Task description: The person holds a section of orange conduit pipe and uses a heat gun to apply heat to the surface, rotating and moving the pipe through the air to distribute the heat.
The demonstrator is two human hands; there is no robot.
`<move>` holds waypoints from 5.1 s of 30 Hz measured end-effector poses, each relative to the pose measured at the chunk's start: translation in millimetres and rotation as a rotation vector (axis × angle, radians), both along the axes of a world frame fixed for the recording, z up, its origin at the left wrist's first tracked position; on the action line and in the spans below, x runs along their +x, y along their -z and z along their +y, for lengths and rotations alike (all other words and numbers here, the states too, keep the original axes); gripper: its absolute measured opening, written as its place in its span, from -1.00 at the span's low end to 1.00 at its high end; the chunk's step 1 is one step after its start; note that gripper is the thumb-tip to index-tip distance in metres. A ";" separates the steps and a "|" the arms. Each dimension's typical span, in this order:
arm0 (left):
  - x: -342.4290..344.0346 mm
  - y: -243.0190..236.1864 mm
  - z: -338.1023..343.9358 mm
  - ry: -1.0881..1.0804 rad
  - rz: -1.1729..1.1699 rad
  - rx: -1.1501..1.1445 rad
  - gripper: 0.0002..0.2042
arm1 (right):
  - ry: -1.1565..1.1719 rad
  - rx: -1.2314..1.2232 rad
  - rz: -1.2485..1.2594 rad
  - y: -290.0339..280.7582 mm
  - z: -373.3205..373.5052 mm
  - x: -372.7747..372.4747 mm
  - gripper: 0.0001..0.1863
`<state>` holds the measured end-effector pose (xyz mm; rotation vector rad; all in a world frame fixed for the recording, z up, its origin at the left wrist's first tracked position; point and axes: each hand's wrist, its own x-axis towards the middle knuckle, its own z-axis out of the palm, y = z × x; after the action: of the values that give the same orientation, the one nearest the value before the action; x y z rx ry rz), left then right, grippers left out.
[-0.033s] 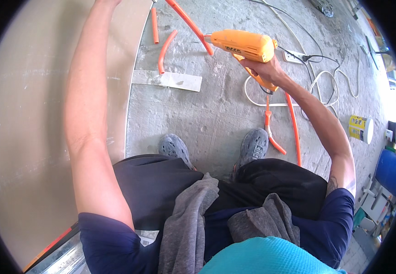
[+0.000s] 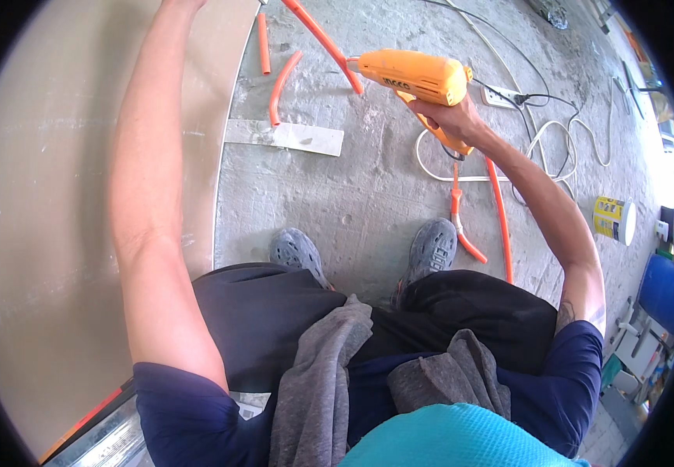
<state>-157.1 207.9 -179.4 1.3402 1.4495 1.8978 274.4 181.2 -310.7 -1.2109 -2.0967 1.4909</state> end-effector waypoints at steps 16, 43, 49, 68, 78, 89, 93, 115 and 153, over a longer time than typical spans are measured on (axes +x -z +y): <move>19.8 -18.2 -14.2 -0.040 0.104 -0.089 -0.56 | -0.075 0.188 -0.100 -12.3 10.7 -13.5 -0.62; 21.9 -20.6 -5.5 0.108 0.062 0.029 -0.55 | -0.030 0.306 0.090 -69.6 7.3 -62.7 -0.69; 37.9 -24.5 -11.7 0.087 0.085 0.018 -0.55 | -0.043 0.404 0.070 -79.0 11.4 -62.1 -0.76; 40.0 -17.8 2.1 0.193 -0.175 0.054 -0.65 | 0.004 0.323 0.045 -86.0 5.7 -48.9 -0.75; 41.3 -17.1 -1.7 0.191 -0.175 0.064 -0.64 | -0.016 0.243 0.058 -80.0 -1.3 -39.8 -0.77; 43.7 -13.5 -0.7 0.214 -0.187 0.082 -0.62 | -0.019 0.152 0.090 -56.8 -1.1 -26.4 -0.71; 39.9 -13.0 -0.8 0.205 -0.183 0.074 -0.62 | -0.010 0.132 0.012 -51.3 -4.4 -24.9 -0.69; 32.1 -11.4 -1.9 0.193 -0.204 0.098 -0.63 | -0.035 0.025 0.009 -10.9 -14.3 -6.1 -0.59; 38.3 -14.2 -1.7 0.242 -0.405 0.136 -0.65 | -0.043 -0.039 -0.053 2.7 -2.7 -2.8 -0.65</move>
<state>-118.8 206.3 -165.1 1.0491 0.9338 1.9858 271.6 178.5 -313.4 -1.2394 -2.1502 1.5409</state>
